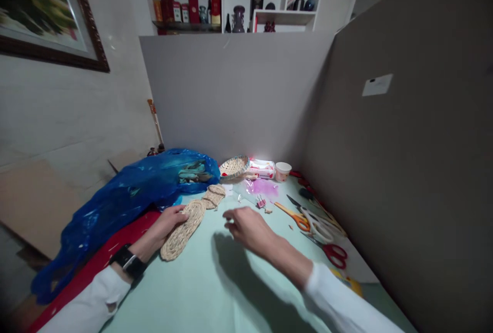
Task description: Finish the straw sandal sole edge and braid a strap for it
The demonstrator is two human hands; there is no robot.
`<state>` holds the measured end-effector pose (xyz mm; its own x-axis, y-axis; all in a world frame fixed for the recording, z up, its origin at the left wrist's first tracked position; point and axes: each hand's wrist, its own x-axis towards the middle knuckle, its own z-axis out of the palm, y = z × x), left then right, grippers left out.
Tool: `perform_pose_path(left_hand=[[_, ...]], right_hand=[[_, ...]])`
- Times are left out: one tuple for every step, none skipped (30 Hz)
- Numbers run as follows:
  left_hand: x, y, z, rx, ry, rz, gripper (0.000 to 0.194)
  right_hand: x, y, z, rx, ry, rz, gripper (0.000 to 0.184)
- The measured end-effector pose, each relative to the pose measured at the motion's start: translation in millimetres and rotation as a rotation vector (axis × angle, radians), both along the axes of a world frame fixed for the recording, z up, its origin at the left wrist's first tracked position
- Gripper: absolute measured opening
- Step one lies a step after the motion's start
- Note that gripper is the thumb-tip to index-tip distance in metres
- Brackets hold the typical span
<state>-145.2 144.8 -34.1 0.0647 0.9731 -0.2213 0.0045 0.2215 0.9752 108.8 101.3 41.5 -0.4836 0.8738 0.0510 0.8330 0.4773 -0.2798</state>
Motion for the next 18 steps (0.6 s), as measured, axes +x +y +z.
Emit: perform_pose_path(left_hand=[[1, 3, 0.7, 0.012, 0.059, -0.009, 0.036], [1, 6, 1.2, 0.025, 0.114, -0.018, 0.036], [1, 9, 1.4, 0.037, 0.167, -0.028, 0.036], [1, 12, 1.4, 0.049, 0.216, -0.037, 0.036], [1, 15, 1.2, 0.062, 0.263, -0.046, 0.036], [0, 17, 1.1, 0.075, 0.307, -0.054, 0.036], [-1, 20, 1.1, 0.089, 0.349, -0.062, 0.036], [-2, 22, 1.6, 0.104, 0.388, -0.071, 0.036], [-4, 24, 2.7, 0.120, 0.427, -0.080, 0.036], [-6, 27, 4.5, 0.138, 0.463, -0.086, 0.035], [-9, 29, 7.2, 0.157, 0.500, -0.091, 0.033], [-12, 31, 11.0, 0.179, 0.537, -0.091, 0.030], [-15, 34, 15.9, 0.203, 0.573, -0.086, 0.025], [-18, 37, 21.9, 0.232, 0.606, -0.075, 0.019], [-20, 41, 28.8, 0.262, 0.639, -0.056, 0.009], [-23, 44, 36.3, 0.294, 0.674, -0.039, 0.007], [-25, 48, 44.1, 0.326, 0.705, -0.024, 0.007], [-27, 53, 51.8, 0.357, 0.732, -0.010, 0.008]], right_hand=[[-9, 27, -0.6, 0.021, -0.030, -0.031, 0.022], [-18, 52, -3.2, 0.040, -0.058, -0.060, 0.023], [-26, 74, -7.4, 0.048, -0.085, -0.083, 0.027], [-33, 92, -12.5, 0.053, -0.105, -0.097, 0.029], [-39, 107, -18.1, 0.054, -0.122, -0.102, 0.031], [-45, 119, -23.6, 0.049, -0.136, -0.101, 0.032], [-49, 128, -28.7, 0.044, -0.147, -0.096, 0.032], [-52, 134, -33.1, 0.037, -0.156, -0.090, 0.032], [-53, 138, -36.8, 0.032, -0.163, -0.083, 0.032], [-54, 142, -39.6, 0.030, -0.167, -0.075, 0.032], [-54, 144, -41.8, 0.030, -0.167, -0.067, 0.032], [-53, 147, -43.5, 0.031, -0.166, -0.056, 0.031], [-52, 150, -44.9, 0.032, -0.162, -0.045, 0.031], [-50, 153, -46.2, 0.034, -0.156, -0.032, 0.031], [-49, 156, -47.7, 0.034, -0.150, -0.017, 0.030], [-48, 160, -49.4, 0.033, -0.143, -0.002, 0.029], [-48, 164, -51.2, 0.033, -0.134, 0.014, 0.029], [-48, 168, -52.9, 0.035, -0.123, 0.030, 0.029]])
